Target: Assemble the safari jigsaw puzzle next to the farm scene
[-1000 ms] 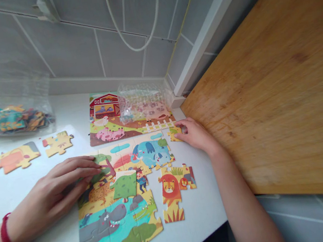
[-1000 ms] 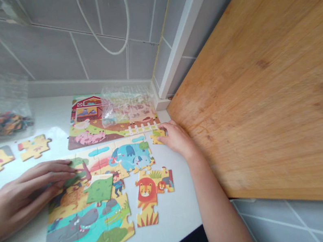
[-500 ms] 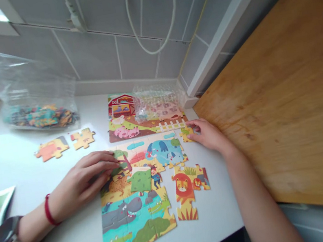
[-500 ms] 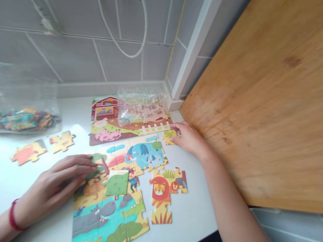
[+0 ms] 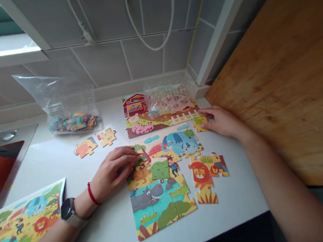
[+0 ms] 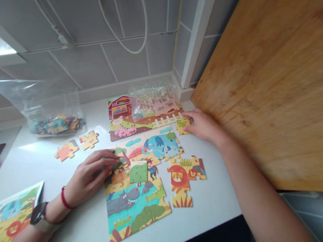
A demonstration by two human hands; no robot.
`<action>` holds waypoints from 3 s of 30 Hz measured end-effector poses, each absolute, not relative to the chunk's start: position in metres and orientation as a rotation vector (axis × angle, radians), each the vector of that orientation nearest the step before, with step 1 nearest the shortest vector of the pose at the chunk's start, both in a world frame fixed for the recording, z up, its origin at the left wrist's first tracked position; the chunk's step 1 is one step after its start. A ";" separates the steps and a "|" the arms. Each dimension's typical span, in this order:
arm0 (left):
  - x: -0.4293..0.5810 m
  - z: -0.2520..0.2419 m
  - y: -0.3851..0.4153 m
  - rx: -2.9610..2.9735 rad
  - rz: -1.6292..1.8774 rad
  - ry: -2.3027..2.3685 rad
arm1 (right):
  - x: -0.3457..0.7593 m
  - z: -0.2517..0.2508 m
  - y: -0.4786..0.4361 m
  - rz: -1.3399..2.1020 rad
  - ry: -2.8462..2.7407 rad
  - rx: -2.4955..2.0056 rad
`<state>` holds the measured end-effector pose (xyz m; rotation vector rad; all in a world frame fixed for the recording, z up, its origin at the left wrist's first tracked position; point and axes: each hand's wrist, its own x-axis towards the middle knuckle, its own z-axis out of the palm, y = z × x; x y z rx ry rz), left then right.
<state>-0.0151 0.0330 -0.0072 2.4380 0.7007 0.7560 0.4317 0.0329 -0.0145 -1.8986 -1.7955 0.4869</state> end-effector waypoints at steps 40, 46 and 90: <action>-0.016 -0.008 0.034 2.419 0.720 0.804 | 0.424 -0.009 0.046 0.361 -1.197 -1.646; -0.016 -0.009 0.035 2.415 0.720 0.805 | 0.424 -0.009 0.047 0.236 -1.232 -1.660; -0.020 -0.009 0.033 2.502 0.753 0.754 | 0.309 0.013 -0.004 0.953 -1.774 -1.365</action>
